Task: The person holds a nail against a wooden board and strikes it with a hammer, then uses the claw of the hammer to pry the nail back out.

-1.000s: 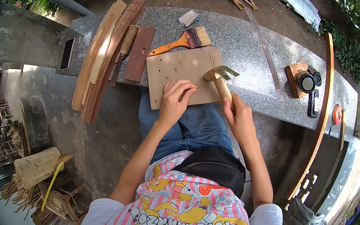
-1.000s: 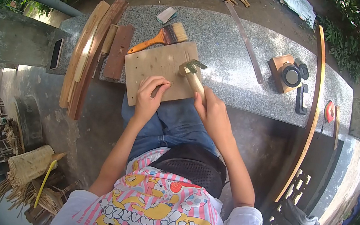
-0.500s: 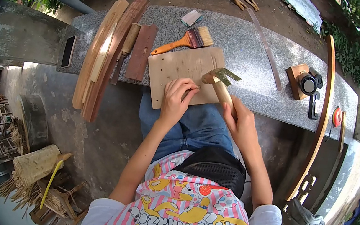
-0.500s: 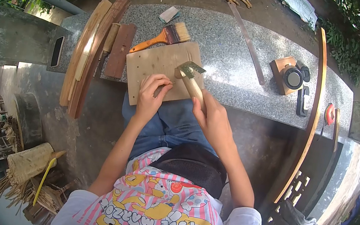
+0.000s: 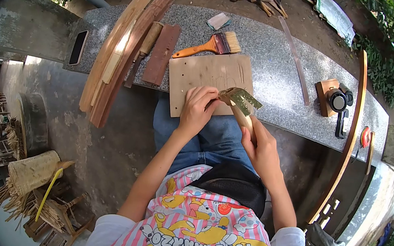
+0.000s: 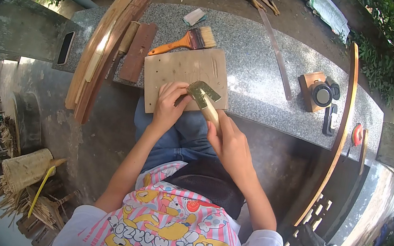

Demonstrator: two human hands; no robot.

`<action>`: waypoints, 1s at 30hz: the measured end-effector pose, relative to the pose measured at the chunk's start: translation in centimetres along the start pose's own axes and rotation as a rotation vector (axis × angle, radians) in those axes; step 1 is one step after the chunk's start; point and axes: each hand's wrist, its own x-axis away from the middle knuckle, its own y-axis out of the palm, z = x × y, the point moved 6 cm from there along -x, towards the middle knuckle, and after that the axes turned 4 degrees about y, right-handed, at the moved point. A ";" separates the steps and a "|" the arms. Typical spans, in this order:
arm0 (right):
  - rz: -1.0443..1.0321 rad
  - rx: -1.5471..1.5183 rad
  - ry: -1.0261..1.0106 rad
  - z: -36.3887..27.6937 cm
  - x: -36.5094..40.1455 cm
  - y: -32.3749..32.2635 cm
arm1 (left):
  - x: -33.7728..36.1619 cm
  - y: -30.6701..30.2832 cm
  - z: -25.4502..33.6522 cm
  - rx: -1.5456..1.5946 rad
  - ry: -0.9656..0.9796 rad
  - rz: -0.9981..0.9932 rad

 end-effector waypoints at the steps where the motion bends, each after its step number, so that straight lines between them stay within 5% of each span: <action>1: -0.047 0.047 0.020 0.6 -0.1 0.5 | 0.1 0.1 -0.1 0.002 0.006 0.002; 30: -0.005 0.015 0.138 3.6 -2.1 1.0 | -0.7 -0.6 0.1 0.181 -0.083 -0.112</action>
